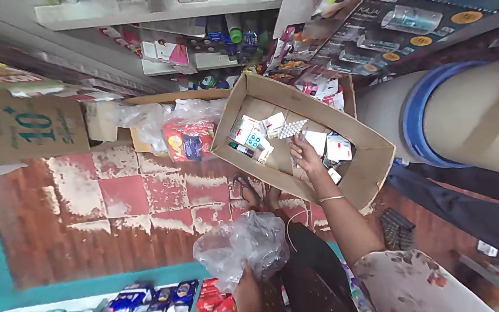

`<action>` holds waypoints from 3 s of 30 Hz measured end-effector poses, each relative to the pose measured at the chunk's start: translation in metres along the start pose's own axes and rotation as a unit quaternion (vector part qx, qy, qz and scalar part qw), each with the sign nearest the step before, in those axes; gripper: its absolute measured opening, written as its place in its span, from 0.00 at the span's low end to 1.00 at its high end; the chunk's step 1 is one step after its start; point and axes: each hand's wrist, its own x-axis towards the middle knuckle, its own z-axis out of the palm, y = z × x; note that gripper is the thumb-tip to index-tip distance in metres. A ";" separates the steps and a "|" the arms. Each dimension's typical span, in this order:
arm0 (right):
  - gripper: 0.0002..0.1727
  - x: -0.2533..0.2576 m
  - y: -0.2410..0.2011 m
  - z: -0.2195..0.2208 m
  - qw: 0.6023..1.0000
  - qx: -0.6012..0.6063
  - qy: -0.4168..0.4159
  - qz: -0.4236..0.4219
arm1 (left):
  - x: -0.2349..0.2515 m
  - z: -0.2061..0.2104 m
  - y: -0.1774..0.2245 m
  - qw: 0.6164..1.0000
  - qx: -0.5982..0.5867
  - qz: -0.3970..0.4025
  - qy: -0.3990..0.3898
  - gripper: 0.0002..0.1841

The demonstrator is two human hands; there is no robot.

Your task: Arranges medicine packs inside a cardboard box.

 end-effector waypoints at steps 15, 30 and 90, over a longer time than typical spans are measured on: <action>0.31 -0.098 -0.102 -0.022 0.555 -0.759 0.326 0.096 | 0.000 0.003 0.007 0.994 0.066 -0.028 0.086 0.32; 0.19 0.076 0.002 0.030 0.454 -0.888 -0.066 -0.033 | -0.036 -0.036 0.033 0.997 0.064 -0.037 0.036 0.30; 0.26 0.072 0.056 0.068 0.682 -0.720 0.098 0.085 | 0.015 0.012 -0.002 0.994 0.059 -0.025 0.090 0.36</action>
